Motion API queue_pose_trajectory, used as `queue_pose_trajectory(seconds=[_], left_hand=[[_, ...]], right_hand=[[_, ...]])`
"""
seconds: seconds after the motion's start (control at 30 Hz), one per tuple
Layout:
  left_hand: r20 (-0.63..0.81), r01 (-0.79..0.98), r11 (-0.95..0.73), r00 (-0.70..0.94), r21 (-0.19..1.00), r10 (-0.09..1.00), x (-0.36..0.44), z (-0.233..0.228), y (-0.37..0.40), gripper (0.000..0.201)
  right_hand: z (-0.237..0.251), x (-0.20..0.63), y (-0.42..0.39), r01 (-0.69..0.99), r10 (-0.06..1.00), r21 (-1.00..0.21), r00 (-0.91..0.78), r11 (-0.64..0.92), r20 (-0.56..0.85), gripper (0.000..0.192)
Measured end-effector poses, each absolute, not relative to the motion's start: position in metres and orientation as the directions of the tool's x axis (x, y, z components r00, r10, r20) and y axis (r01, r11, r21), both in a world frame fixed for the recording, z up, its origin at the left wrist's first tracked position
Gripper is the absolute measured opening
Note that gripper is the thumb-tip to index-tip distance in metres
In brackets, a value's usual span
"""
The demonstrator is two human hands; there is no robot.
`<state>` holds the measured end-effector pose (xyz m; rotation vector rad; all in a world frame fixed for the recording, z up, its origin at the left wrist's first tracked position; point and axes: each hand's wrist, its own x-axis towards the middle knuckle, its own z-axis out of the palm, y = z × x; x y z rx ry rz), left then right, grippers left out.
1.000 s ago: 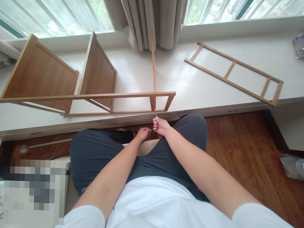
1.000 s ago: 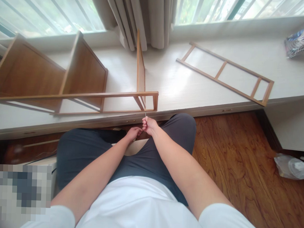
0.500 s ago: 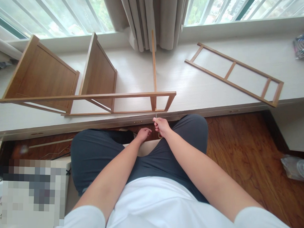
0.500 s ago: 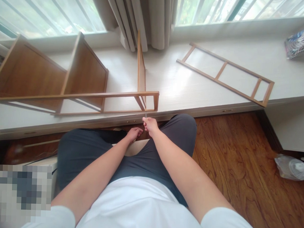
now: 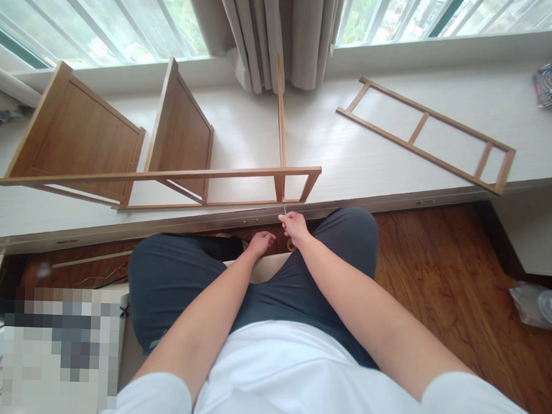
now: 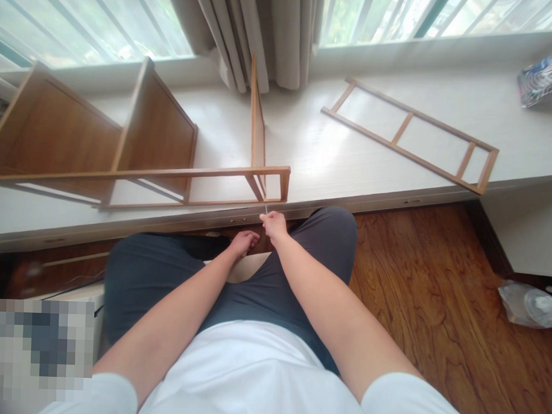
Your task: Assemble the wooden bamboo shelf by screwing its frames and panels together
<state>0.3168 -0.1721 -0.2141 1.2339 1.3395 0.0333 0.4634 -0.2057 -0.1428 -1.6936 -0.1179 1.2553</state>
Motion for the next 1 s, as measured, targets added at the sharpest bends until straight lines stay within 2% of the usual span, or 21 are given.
queue_pose_trajectory(seconds=[0.27,0.73,1.0], left_hand=[[-0.698,0.605,0.428,0.322,0.672,0.640,0.317,-0.215,-0.172,0.023],[-0.698,0.603,0.427,0.331,0.674,0.635,0.317,-0.215,-0.172,0.022],[-0.704,0.596,0.442,0.323,0.671,0.633,0.317,-0.212,-0.172,0.023]], right_hand=[[-0.137,0.462,-0.209,-0.510,0.592,-0.711,0.407,-0.485,-0.695,0.026],[-0.130,0.472,-0.206,-0.751,0.594,-0.442,0.083,-0.491,-0.800,0.028],[-0.130,0.475,-0.206,-0.793,0.598,-0.369,0.007,-0.485,-0.801,0.031]])
